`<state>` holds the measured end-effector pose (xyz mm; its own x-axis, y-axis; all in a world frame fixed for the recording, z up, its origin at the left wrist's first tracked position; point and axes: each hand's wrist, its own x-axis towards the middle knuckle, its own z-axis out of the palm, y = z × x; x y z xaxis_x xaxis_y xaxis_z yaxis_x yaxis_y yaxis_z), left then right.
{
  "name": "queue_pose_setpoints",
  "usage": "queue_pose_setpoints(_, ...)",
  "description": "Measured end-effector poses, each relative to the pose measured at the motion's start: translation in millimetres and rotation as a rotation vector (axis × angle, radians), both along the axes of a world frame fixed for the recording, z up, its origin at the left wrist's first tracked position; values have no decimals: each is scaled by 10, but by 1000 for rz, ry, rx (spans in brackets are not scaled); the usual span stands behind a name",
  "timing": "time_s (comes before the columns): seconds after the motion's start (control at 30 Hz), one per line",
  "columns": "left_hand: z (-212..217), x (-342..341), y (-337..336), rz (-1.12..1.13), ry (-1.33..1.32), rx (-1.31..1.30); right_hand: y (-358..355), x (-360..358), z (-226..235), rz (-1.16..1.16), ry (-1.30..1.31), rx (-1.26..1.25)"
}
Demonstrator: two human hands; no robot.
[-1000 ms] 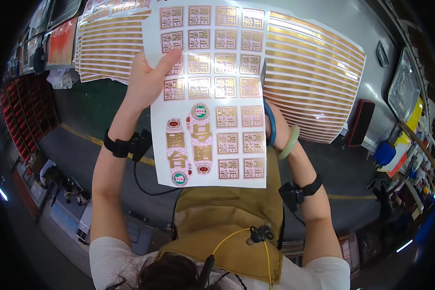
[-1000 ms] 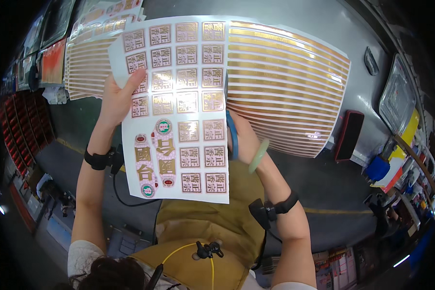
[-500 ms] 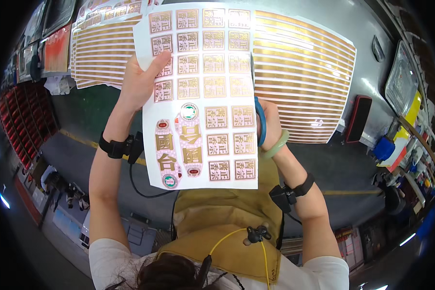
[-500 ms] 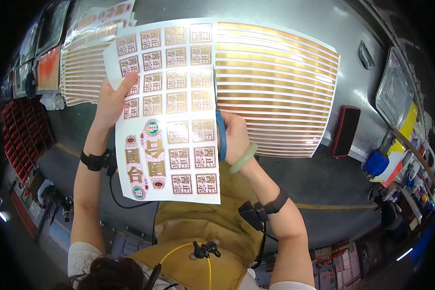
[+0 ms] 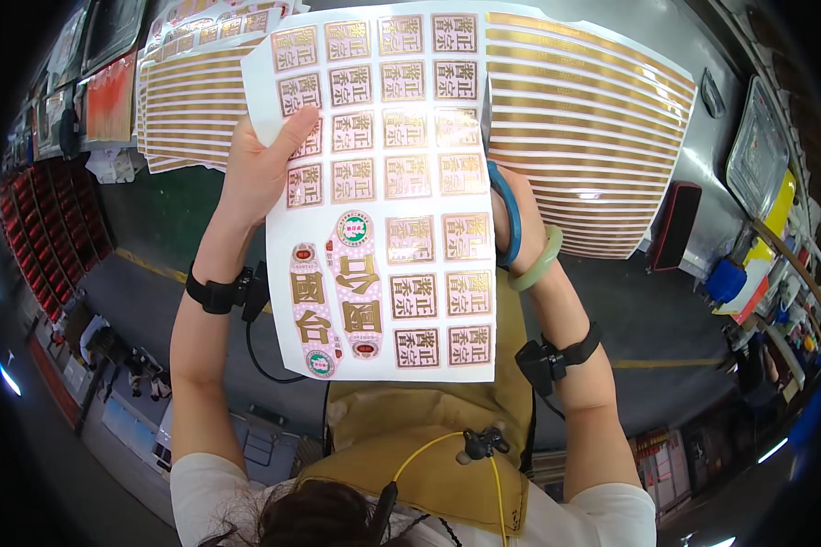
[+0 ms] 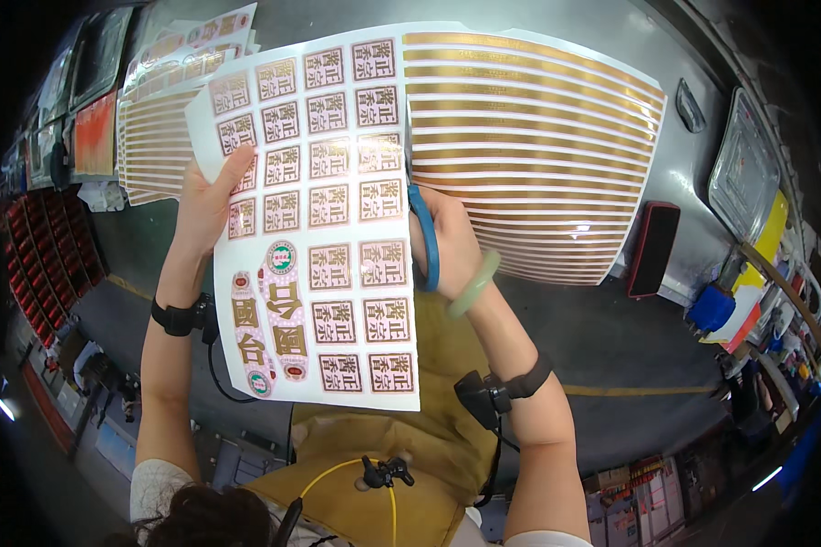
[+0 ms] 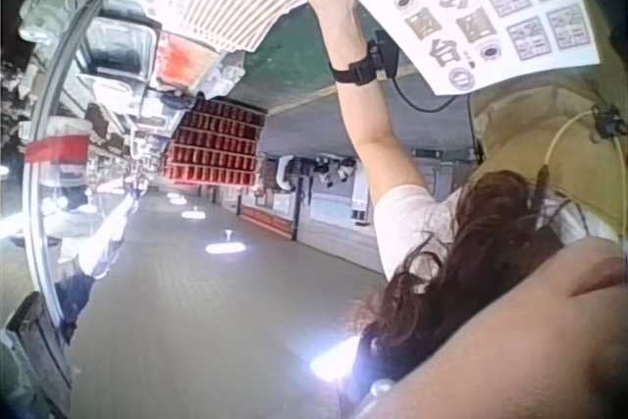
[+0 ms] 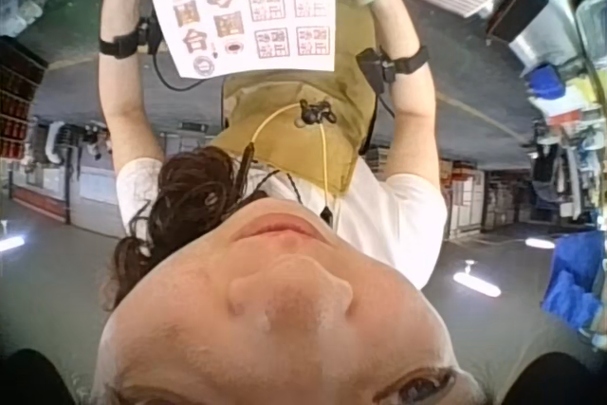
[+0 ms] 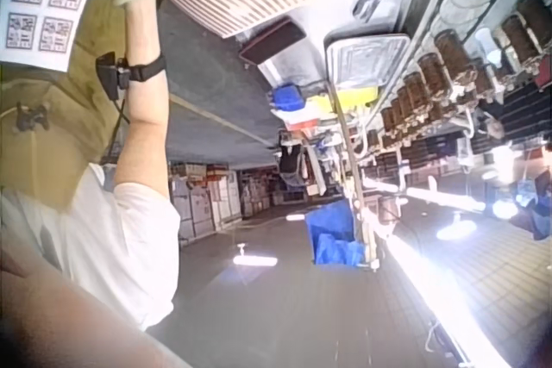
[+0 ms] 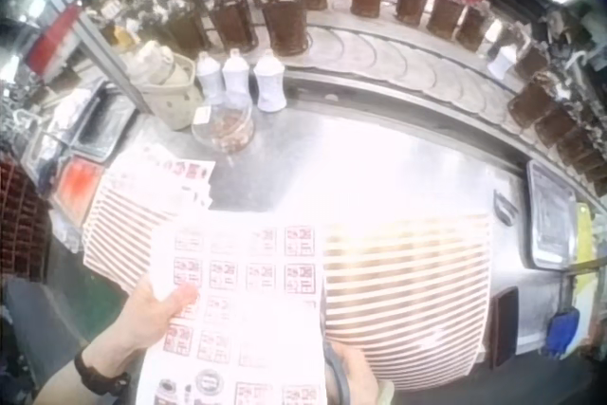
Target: Cutting sheets of printed product labels using scissors.
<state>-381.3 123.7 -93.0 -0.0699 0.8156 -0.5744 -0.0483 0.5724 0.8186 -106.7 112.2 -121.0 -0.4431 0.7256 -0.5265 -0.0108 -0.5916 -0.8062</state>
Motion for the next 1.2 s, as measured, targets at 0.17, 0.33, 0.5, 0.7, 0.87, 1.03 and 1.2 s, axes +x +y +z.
queue_pose_setpoints(0.17,23,1,28,4,6,22,54,49,70,58,-56,56)
queue_pose_setpoints(0.33,52,0,51,-2,-19,11,143,115,109,257,-227,81)
queue_pose_setpoints(0.5,57,14,93,-16,2,30,-8,-10,-27,-12,-95,149)
queue_pose_setpoints(0.7,43,49,123,-11,14,9,-11,-11,-31,-47,-37,90)
queue_pose_setpoints(0.87,-25,16,171,-43,25,-11,40,36,-93,5,-99,130)
queue_pose_setpoints(1.03,92,67,148,-55,20,-19,271,119,60,91,-43,-36)
queue_pose_setpoints(1.2,100,107,152,-17,-32,-29,302,77,-21,117,-137,202)
